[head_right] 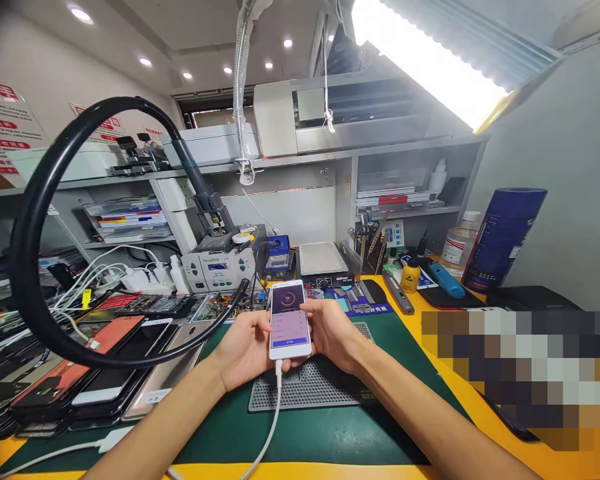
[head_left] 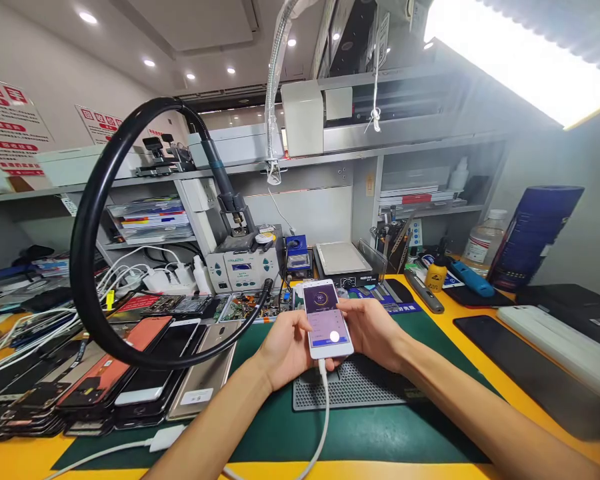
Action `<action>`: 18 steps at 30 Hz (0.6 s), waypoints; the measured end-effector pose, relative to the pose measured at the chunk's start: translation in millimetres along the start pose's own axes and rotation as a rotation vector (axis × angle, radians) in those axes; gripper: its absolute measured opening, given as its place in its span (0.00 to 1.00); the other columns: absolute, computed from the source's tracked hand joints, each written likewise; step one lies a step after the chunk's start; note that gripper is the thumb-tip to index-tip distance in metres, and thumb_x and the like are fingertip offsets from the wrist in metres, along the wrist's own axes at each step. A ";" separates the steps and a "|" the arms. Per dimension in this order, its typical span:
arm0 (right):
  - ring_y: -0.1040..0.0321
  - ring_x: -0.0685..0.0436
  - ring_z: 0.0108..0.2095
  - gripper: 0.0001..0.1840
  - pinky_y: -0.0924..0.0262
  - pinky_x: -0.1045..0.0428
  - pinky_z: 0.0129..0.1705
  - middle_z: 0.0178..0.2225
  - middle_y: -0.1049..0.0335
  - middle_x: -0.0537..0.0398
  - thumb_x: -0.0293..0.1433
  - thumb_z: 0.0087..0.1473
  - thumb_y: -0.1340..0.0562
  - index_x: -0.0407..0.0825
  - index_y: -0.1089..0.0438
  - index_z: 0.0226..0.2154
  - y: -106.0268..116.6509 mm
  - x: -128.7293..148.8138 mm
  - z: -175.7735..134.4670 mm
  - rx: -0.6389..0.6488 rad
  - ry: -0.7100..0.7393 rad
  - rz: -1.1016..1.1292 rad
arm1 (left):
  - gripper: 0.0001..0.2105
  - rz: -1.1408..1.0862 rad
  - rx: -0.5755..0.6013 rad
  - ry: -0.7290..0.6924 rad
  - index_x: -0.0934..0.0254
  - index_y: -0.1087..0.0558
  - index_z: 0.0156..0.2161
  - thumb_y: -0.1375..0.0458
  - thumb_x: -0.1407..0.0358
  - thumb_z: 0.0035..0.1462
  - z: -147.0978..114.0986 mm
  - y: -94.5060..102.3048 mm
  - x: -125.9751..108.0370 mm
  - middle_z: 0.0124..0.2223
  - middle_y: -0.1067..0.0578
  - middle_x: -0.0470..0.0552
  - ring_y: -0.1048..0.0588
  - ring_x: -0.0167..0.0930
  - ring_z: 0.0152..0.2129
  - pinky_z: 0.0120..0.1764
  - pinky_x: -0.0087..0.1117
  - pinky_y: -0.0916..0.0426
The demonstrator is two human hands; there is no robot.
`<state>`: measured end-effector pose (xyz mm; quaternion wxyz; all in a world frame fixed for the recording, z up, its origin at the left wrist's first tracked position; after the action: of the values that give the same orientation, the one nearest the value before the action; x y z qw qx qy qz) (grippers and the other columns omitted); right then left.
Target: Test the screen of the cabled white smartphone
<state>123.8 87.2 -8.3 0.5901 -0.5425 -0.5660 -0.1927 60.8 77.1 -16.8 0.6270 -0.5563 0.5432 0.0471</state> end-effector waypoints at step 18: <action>0.27 0.39 0.31 0.17 0.31 0.43 0.30 0.37 0.24 0.46 0.37 0.61 0.49 0.46 0.34 0.48 0.1 0.0 -0.3 -0.004 -0.008 0.021 | 0.25 -0.018 0.067 0.039 0.76 0.33 0.55 0.53 0.62 0.56 0.6 -3.9 3.2 0.38 0.23 0.66 0.23 0.44 0.28 0.23 0.37 0.30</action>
<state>124.0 87.0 -8.2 0.5887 -0.5504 -0.5624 -0.1852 65.1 74.4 -16.7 0.6351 -0.5407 0.5515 0.0124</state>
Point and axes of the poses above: each hand's wrist, its own z-axis towards the middle knuckle, its own y-axis out of the back of the hand, x = y × z, the point moved 10 cm from there along z, towards the middle knuckle
